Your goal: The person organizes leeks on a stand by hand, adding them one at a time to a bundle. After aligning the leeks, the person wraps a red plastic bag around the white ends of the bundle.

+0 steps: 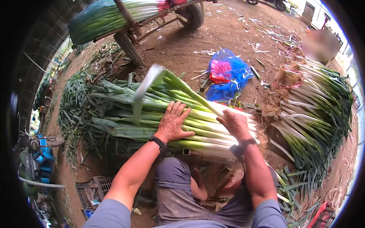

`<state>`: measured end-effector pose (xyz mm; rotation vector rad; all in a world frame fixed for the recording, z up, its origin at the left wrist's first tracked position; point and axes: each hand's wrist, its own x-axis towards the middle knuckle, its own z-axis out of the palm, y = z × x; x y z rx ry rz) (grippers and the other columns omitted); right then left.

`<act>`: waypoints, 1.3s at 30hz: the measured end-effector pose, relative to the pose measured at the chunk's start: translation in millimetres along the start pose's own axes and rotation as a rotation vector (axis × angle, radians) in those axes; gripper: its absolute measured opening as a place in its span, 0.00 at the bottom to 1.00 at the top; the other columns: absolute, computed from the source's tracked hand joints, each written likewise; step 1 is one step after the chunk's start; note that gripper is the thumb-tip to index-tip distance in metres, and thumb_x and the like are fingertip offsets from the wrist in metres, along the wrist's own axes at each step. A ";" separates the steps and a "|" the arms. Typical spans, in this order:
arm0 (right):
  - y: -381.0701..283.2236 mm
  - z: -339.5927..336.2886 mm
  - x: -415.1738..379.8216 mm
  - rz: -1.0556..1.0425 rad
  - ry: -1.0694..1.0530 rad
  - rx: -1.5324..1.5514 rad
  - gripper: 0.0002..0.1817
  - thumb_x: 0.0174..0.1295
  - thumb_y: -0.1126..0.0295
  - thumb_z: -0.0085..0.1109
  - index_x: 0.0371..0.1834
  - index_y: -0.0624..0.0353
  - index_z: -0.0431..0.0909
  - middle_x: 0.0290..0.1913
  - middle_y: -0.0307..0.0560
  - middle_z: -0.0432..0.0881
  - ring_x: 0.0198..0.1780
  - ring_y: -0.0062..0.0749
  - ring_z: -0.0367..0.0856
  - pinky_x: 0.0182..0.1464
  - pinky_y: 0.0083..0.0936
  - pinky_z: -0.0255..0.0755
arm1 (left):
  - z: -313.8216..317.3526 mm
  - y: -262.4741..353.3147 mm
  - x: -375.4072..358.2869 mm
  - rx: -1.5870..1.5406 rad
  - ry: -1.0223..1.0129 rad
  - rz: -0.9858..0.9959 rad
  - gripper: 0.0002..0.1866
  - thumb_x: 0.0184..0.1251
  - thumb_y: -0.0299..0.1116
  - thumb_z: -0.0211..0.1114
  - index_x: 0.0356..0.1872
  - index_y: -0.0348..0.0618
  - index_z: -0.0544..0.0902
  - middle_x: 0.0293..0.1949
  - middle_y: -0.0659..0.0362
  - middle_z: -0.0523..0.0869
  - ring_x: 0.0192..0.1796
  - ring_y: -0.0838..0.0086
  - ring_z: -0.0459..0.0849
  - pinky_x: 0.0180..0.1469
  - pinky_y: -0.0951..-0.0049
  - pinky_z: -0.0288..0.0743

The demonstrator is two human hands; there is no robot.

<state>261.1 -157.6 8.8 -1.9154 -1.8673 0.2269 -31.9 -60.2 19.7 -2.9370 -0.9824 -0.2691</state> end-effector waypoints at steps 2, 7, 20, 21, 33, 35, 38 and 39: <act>11.5 13.0 -4.5 0.107 -0.016 0.142 0.23 0.68 0.48 0.68 0.55 0.53 0.81 0.38 0.53 0.90 0.41 0.50 0.89 0.44 0.43 0.80 | 0.3 -0.3 0.7 -0.004 0.009 -0.001 0.55 0.51 0.73 0.69 0.74 0.42 0.73 0.74 0.47 0.70 0.82 0.52 0.58 0.86 0.48 0.38; 13.2 -33.7 1.7 0.205 -0.094 0.107 0.22 0.67 0.49 0.70 0.55 0.52 0.85 0.40 0.52 0.91 0.41 0.44 0.91 0.44 0.41 0.83 | 0.5 0.2 -0.3 -0.023 0.005 -0.006 0.54 0.51 0.71 0.69 0.74 0.42 0.73 0.75 0.47 0.70 0.82 0.51 0.58 0.86 0.49 0.38; 14.9 -288.7 112.5 0.152 0.326 -0.806 0.15 0.67 0.56 0.68 0.55 0.37 0.89 0.42 0.45 0.91 0.45 0.42 0.91 0.49 0.39 0.82 | 14.2 -1.1 -5.6 -0.180 -0.003 -0.062 0.54 0.53 0.69 0.71 0.76 0.43 0.71 0.78 0.47 0.66 0.83 0.51 0.56 0.85 0.48 0.45; 21.1 -303.0 111.6 0.141 0.363 -0.844 0.15 0.67 0.54 0.67 0.55 0.36 0.89 0.42 0.46 0.91 0.45 0.42 0.91 0.50 0.39 0.82 | 13.3 -2.1 -4.0 -0.177 -0.014 -0.052 0.54 0.52 0.69 0.71 0.76 0.43 0.71 0.77 0.46 0.67 0.83 0.51 0.55 0.85 0.49 0.43; -21.9 -375.6 141.9 0.145 0.301 -1.042 0.13 0.65 0.62 0.70 0.53 0.41 0.89 0.48 0.44 0.90 0.55 0.41 0.88 0.57 0.39 0.79 | 10.6 -2.6 -5.5 -0.134 0.083 -0.015 0.53 0.51 0.69 0.72 0.74 0.43 0.74 0.75 0.44 0.70 0.82 0.49 0.58 0.86 0.50 0.41; -39.1 -367.1 159.5 0.059 0.327 -1.026 0.15 0.65 0.61 0.70 0.54 0.42 0.88 0.48 0.45 0.91 0.54 0.42 0.88 0.57 0.39 0.79 | 13.6 -2.8 -5.0 -0.135 0.096 -0.012 0.53 0.51 0.69 0.72 0.74 0.43 0.74 0.74 0.45 0.70 0.81 0.49 0.59 0.86 0.50 0.41; -60.7 -353.2 188.2 -0.133 0.433 -0.990 0.15 0.65 0.62 0.70 0.55 0.44 0.87 0.47 0.38 0.90 0.48 0.35 0.89 0.52 0.32 0.82 | 10.1 -2.5 -4.2 -0.125 0.054 -0.014 0.54 0.53 0.71 0.70 0.75 0.42 0.73 0.75 0.45 0.70 0.82 0.50 0.58 0.86 0.50 0.37; -93.6 -341.3 188.4 -0.095 0.457 -0.856 0.17 0.65 0.57 0.70 0.56 0.42 0.88 0.48 0.44 0.91 0.52 0.43 0.89 0.57 0.40 0.79 | 8.6 -2.3 -3.7 -0.127 0.004 -0.009 0.55 0.54 0.72 0.68 0.77 0.41 0.71 0.76 0.44 0.69 0.83 0.50 0.56 0.87 0.50 0.33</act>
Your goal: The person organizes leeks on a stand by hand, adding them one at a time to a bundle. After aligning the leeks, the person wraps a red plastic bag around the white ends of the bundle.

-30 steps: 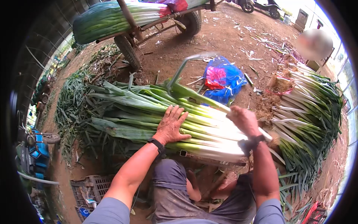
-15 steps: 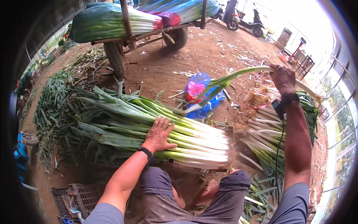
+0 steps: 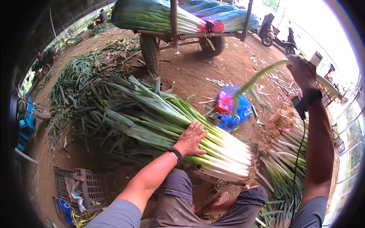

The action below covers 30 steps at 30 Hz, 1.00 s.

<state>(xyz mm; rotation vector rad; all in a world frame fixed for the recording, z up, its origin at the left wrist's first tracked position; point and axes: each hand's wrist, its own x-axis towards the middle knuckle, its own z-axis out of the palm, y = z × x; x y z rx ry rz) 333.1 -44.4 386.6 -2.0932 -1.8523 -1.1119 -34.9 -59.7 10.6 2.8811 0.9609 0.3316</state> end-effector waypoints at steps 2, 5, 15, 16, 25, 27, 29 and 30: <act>-24.9 10.9 13.9 -0.049 0.148 0.168 0.18 0.66 0.54 0.70 0.58 0.40 0.88 0.48 0.43 0.92 0.53 0.42 0.89 0.57 0.40 0.79 | 1.7 0.2 -0.2 0.011 -0.001 -0.001 0.55 0.54 0.72 0.67 0.77 0.42 0.71 0.77 0.44 0.69 0.83 0.51 0.56 0.87 0.50 0.33; -101.6 -15.5 27.7 0.107 0.041 0.287 0.18 0.67 0.51 0.69 0.59 0.35 0.87 0.47 0.43 0.92 0.53 0.42 0.89 0.55 0.40 0.79 | 4.2 -0.4 -0.6 0.001 0.075 0.005 0.53 0.52 0.70 0.71 0.74 0.42 0.75 0.75 0.45 0.70 0.81 0.51 0.59 0.86 0.50 0.40; -280.3 63.4 -58.5 -0.008 -0.286 0.815 0.16 0.68 0.49 0.66 0.55 0.38 0.87 0.37 0.45 0.89 0.40 0.44 0.90 0.44 0.41 0.81 | -2.7 1.6 -0.7 0.012 0.049 -0.002 0.51 0.54 0.71 0.69 0.73 0.43 0.75 0.75 0.45 0.70 0.81 0.51 0.59 0.86 0.50 0.40; -281.2 71.7 -76.5 -0.062 -0.327 0.880 0.16 0.68 0.51 0.66 0.55 0.40 0.87 0.38 0.45 0.89 0.41 0.45 0.90 0.44 0.41 0.81 | -1.1 1.2 -1.0 0.005 0.054 -0.004 0.51 0.54 0.72 0.69 0.73 0.44 0.76 0.75 0.45 0.70 0.81 0.51 0.59 0.86 0.50 0.40; -212.2 179.6 -236.1 -0.138 -0.215 0.759 0.22 0.68 0.59 0.66 0.66 0.34 0.81 0.40 0.39 0.83 0.45 0.38 0.86 0.47 0.39 0.73 | -3.6 0.6 -0.2 -0.064 0.128 0.073 0.51 0.47 0.66 0.76 0.69 0.42 0.78 0.70 0.44 0.74 0.78 0.49 0.64 0.85 0.47 0.44; -209.9 190.7 -257.4 -0.118 -0.274 0.739 0.22 0.69 0.59 0.65 0.66 0.33 0.81 0.38 0.38 0.81 0.41 0.35 0.83 0.47 0.35 0.69 | -10.2 3.1 1.3 -0.012 0.083 0.022 0.51 0.49 0.68 0.75 0.71 0.44 0.77 0.72 0.46 0.73 0.79 0.51 0.64 0.85 0.47 0.44; -209.0 200.6 -274.9 -0.102 -0.233 0.782 0.21 0.69 0.52 0.66 0.64 0.37 0.82 0.35 0.37 0.80 0.40 0.34 0.82 0.47 0.35 0.67 | -8.3 4.3 1.1 0.008 0.073 0.028 0.51 0.50 0.69 0.74 0.71 0.46 0.77 0.72 0.46 0.73 0.79 0.51 0.64 0.85 0.47 0.44; -209.0 204.1 -279.9 -0.095 -0.221 0.791 0.21 0.70 0.50 0.65 0.63 0.38 0.83 0.35 0.37 0.80 0.40 0.33 0.82 0.47 0.35 0.67 | -8.4 3.8 1.2 0.034 0.082 0.016 0.51 0.50 0.69 0.73 0.72 0.47 0.77 0.72 0.47 0.73 0.79 0.52 0.64 0.85 0.47 0.44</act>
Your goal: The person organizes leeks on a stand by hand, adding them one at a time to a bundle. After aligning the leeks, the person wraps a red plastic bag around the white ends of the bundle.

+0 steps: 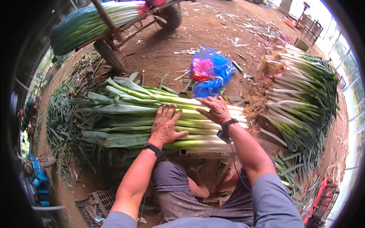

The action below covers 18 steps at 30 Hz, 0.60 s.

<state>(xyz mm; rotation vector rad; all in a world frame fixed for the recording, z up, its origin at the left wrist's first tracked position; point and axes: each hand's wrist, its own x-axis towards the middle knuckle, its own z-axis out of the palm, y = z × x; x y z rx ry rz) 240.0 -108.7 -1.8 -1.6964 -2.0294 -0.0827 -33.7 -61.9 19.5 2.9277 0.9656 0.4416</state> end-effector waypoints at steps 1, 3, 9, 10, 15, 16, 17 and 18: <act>3.0 4.0 -4.5 0.025 -0.002 0.033 0.22 0.69 0.46 0.65 0.62 0.40 0.84 0.37 0.36 0.83 0.42 0.32 0.83 0.48 0.35 0.67 | -2.7 1.2 0.3 0.013 -0.025 -0.010 0.50 0.51 0.69 0.73 0.71 0.48 0.78 0.72 0.47 0.73 0.79 0.53 0.64 0.85 0.47 0.44; 12.9 20.4 -11.6 0.017 0.070 0.120 0.21 0.70 0.47 0.64 0.61 0.41 0.84 0.40 0.37 0.85 0.45 0.32 0.84 0.50 0.36 0.66 | -7.0 3.8 0.7 0.028 -0.025 -0.019 0.49 0.50 0.68 0.74 0.70 0.47 0.79 0.72 0.47 0.74 0.78 0.52 0.65 0.84 0.47 0.47; 14.5 39.5 -23.0 0.094 0.053 0.216 0.19 0.74 0.46 0.58 0.58 0.41 0.87 0.35 0.38 0.80 0.42 0.33 0.81 0.54 0.36 0.67 | -9.3 7.4 3.5 0.081 -0.028 0.001 0.50 0.46 0.66 0.78 0.69 0.45 0.78 0.69 0.48 0.74 0.75 0.51 0.66 0.82 0.47 0.50; 15.7 42.3 -24.2 0.097 0.078 0.223 0.19 0.74 0.46 0.58 0.57 0.41 0.87 0.35 0.38 0.81 0.43 0.33 0.81 0.54 0.38 0.67 | -10.3 8.4 3.5 0.092 -0.035 -0.002 0.50 0.46 0.65 0.78 0.69 0.46 0.78 0.69 0.48 0.74 0.75 0.51 0.66 0.82 0.47 0.50; 37.9 51.5 -42.4 0.111 0.012 0.205 0.19 0.75 0.46 0.56 0.56 0.42 0.87 0.38 0.39 0.81 0.46 0.35 0.82 0.55 0.39 0.68 | -11.6 9.7 2.9 0.099 -0.061 0.000 0.51 0.46 0.64 0.79 0.70 0.46 0.77 0.70 0.49 0.73 0.75 0.53 0.66 0.82 0.46 0.49; 43.4 47.2 -46.8 0.114 0.015 0.211 0.19 0.75 0.46 0.56 0.56 0.42 0.87 0.38 0.39 0.81 0.46 0.35 0.82 0.55 0.39 0.68 | -11.8 9.3 2.6 0.092 -0.068 -0.002 0.51 0.46 0.64 0.79 0.71 0.46 0.76 0.71 0.49 0.73 0.75 0.54 0.67 0.82 0.45 0.50; 51.0 41.1 -52.2 0.132 -0.024 0.229 0.19 0.74 0.47 0.56 0.56 0.41 0.87 0.40 0.40 0.81 0.48 0.36 0.81 0.56 0.39 0.68 | -10.8 8.0 1.9 0.097 -0.059 0.010 0.50 0.47 0.64 0.78 0.70 0.46 0.77 0.70 0.50 0.73 0.74 0.54 0.69 0.81 0.43 0.51; 56.4 36.5 -58.6 0.144 -0.065 0.252 0.19 0.74 0.47 0.56 0.56 0.41 0.87 0.41 0.40 0.81 0.50 0.37 0.80 0.57 0.39 0.68 | -10.7 8.8 1.7 0.107 -0.066 0.002 0.50 0.47 0.64 0.78 0.70 0.46 0.77 0.70 0.50 0.73 0.74 0.54 0.69 0.81 0.43 0.51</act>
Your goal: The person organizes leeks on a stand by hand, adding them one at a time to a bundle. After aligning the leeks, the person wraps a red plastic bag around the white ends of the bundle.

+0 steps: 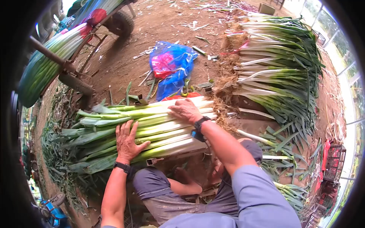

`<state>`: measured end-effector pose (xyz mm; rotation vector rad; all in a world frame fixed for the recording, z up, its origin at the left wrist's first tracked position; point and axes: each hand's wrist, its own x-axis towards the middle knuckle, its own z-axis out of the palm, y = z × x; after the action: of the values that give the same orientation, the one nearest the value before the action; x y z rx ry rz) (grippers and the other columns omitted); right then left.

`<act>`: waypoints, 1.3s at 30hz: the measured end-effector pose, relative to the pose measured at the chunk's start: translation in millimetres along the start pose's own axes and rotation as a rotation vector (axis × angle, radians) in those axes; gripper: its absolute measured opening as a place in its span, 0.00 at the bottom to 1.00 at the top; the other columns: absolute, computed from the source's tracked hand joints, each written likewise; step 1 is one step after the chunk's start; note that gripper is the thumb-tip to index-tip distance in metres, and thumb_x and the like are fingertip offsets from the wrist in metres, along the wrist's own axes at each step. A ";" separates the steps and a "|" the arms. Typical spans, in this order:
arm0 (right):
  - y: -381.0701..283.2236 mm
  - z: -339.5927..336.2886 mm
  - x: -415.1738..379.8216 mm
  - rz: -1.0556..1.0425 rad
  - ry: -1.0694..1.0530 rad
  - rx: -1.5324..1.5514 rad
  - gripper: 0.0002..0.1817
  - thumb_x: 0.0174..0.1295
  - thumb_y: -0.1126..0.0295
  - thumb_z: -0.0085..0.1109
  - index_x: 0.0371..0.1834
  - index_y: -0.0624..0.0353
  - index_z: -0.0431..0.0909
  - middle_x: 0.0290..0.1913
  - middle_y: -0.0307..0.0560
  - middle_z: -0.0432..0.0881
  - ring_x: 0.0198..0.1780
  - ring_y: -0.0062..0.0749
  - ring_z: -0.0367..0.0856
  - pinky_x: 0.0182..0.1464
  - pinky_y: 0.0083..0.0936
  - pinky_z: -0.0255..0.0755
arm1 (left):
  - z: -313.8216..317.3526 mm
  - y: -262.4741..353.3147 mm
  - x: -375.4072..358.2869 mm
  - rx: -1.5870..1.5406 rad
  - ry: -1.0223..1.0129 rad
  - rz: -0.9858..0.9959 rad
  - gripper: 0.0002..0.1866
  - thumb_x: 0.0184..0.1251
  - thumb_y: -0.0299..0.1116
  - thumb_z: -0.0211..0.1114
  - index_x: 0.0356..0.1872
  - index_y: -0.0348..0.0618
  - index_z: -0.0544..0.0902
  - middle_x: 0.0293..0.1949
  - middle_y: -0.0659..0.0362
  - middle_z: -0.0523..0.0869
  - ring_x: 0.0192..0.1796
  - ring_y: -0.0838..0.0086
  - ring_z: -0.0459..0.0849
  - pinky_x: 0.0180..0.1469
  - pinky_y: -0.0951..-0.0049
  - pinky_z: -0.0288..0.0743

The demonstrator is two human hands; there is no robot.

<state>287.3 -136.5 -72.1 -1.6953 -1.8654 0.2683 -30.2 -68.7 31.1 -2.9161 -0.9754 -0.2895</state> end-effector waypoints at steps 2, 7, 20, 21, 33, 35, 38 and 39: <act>7.1 7.4 -9.8 0.018 0.004 0.051 0.19 0.73 0.47 0.57 0.56 0.39 0.89 0.44 0.42 0.80 0.54 0.39 0.77 0.60 0.39 0.65 | -6.4 0.2 -0.4 -0.015 -0.009 0.029 0.48 0.48 0.65 0.78 0.68 0.45 0.79 0.70 0.51 0.74 0.74 0.54 0.69 0.79 0.42 0.53; -5.4 5.7 -9.6 0.133 -0.011 0.078 0.21 0.71 0.46 0.59 0.61 0.36 0.88 0.46 0.39 0.81 0.54 0.34 0.77 0.62 0.37 0.63 | -35.3 -11.1 27.8 -0.202 -0.007 0.005 0.30 0.64 0.56 0.71 0.57 0.43 0.85 0.63 0.48 0.82 0.69 0.54 0.75 0.75 0.49 0.62; -56.4 19.0 -28.0 0.304 0.348 0.030 0.12 0.67 0.67 0.63 0.51 0.48 0.90 0.46 0.43 0.83 0.53 0.41 0.78 0.66 0.41 0.66 | -27.8 -43.2 63.2 0.031 -0.374 -0.062 0.35 0.74 0.64 0.55 0.61 0.42 0.83 0.60 0.45 0.83 0.67 0.54 0.78 0.74 0.50 0.61; -59.1 18.1 -27.5 0.318 0.350 0.042 0.12 0.67 0.67 0.64 0.51 0.48 0.89 0.47 0.44 0.83 0.55 0.42 0.77 0.66 0.42 0.66 | -24.1 -50.1 67.5 0.062 -0.289 -0.019 0.29 0.76 0.61 0.55 0.46 0.44 0.89 0.47 0.50 0.88 0.56 0.56 0.83 0.64 0.51 0.67; -55.9 19.4 -25.5 0.262 0.351 -0.005 0.12 0.67 0.69 0.62 0.52 0.49 0.88 0.45 0.43 0.82 0.52 0.43 0.77 0.63 0.42 0.66 | -67.4 -184.9 114.9 0.016 -0.700 -0.510 0.42 0.78 0.69 0.38 0.59 0.40 0.87 0.63 0.45 0.85 0.69 0.49 0.80 0.73 0.55 0.70; -55.4 19.3 -25.7 0.266 0.350 -0.012 0.12 0.67 0.70 0.62 0.51 0.49 0.88 0.44 0.43 0.81 0.52 0.44 0.77 0.62 0.42 0.67 | -67.1 -214.6 97.6 0.140 -0.702 -0.525 0.43 0.77 0.69 0.40 0.55 0.39 0.89 0.61 0.46 0.87 0.67 0.52 0.83 0.71 0.56 0.71; -56.0 21.0 -25.9 0.328 0.336 0.009 0.13 0.65 0.68 0.63 0.51 0.46 0.89 0.47 0.44 0.83 0.54 0.45 0.77 0.66 0.42 0.66 | -87.9 -212.0 83.8 0.108 -0.727 -0.623 0.41 0.77 0.66 0.40 0.59 0.37 0.86 0.64 0.42 0.83 0.69 0.48 0.79 0.73 0.55 0.69; -57.2 21.7 -26.2 0.328 0.332 0.010 0.13 0.65 0.68 0.63 0.51 0.46 0.89 0.47 0.44 0.83 0.54 0.45 0.77 0.66 0.42 0.66 | -86.3 -216.6 77.5 0.106 -0.730 -0.625 0.41 0.77 0.66 0.40 0.59 0.37 0.86 0.64 0.42 0.83 0.69 0.48 0.79 0.73 0.55 0.69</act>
<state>227.8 -165.8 -67.1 -1.9042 -1.3445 0.1147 -113.6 140.8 128.9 -2.5359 -1.8958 0.8419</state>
